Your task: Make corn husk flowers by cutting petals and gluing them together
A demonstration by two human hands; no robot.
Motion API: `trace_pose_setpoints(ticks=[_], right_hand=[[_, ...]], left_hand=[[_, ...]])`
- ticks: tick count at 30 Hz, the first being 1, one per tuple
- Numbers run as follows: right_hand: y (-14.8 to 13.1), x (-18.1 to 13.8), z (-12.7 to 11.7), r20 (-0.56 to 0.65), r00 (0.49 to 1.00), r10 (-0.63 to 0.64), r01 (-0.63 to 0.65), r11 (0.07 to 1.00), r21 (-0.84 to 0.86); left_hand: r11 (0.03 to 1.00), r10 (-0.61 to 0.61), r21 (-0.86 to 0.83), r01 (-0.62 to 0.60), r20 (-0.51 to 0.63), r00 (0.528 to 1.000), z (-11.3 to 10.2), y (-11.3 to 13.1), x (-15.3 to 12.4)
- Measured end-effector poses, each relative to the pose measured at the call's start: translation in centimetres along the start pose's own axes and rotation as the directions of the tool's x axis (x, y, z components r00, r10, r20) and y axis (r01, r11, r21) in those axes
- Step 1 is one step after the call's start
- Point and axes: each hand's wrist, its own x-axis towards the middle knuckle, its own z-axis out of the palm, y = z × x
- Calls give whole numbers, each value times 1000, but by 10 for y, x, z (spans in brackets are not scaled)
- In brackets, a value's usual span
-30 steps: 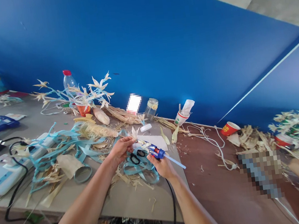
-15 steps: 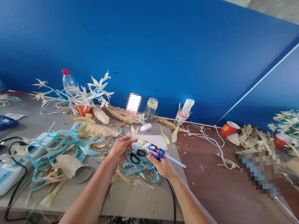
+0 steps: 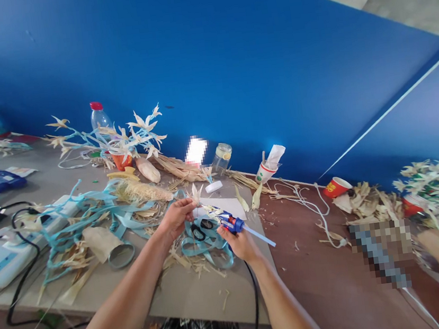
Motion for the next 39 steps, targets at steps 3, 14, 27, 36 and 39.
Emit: trace_pose_setpoints(ticks=[3,14,27,36,39], right_hand=[[2,0,-1,-91,996,-12,18,998,64],[21,10,-34,-216,976,35,-20,997,73],[40,13,-27,-369,929,27,-240,803,-545],[-1,15,-1,-326,942,-74,137,975,173],[-11,13,20,-122,990,-71,103,954,282]], left_hand=[[1000,-9,-2,9,5,1000,1,3,-2],[999,-51,-18,51,-10,999,5,7,-5],[996,-5,-88,5,3,1000,6,6,-5],[991,-67,-114,75,72,995,15,6,-9],[988,-47,-142,62,100,994,23,2,-13]])
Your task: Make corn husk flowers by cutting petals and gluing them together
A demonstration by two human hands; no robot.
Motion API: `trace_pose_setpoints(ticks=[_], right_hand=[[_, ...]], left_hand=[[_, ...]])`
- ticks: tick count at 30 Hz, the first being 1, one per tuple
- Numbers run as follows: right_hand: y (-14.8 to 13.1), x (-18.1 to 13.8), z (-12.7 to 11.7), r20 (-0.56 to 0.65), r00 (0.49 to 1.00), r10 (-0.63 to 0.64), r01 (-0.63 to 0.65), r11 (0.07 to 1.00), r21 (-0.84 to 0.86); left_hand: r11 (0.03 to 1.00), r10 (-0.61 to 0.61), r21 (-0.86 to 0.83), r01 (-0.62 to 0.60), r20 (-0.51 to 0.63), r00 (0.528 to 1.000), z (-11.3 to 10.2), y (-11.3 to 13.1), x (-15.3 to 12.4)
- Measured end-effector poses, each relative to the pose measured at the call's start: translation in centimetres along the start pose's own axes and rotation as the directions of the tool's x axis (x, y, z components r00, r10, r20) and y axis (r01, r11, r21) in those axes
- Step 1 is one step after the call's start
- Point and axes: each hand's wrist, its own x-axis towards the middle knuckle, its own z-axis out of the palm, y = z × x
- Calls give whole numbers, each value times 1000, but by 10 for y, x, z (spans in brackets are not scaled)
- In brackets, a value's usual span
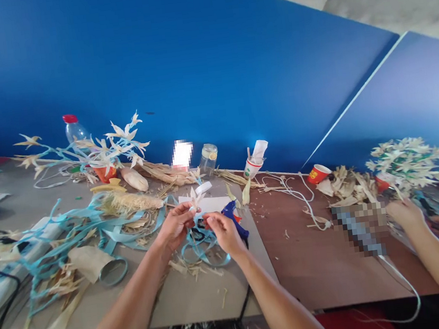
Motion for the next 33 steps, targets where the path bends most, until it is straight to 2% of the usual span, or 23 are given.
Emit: trace_pose_setpoints(ticks=[4,7,13,17,20,27,33], right_hand=[[-1,-1,10,44,997,61,-63,996,60],[-1,0,10,36,993,115,-118,990,81],[0,2,13,-37,992,117,-112,986,120],[7,4,11,-23,992,128,-123,982,145],[13,5,8,-78,993,89,-83,994,70],[15,4,5,-184,983,16,-46,986,-160],[13,2,3,-190,969,-158,81,929,-361]], left_hand=[[1000,16,-11,-16,51,999,8,-7,-3],[1000,13,-6,-13,46,999,12,-12,-4],[999,-32,37,31,26,999,18,-15,-8],[998,-52,38,50,49,997,21,-12,-10],[998,-58,39,55,76,995,20,-12,-9],[991,-20,132,12,56,998,17,-15,-6],[990,-20,138,11,60,998,20,-12,-8]])
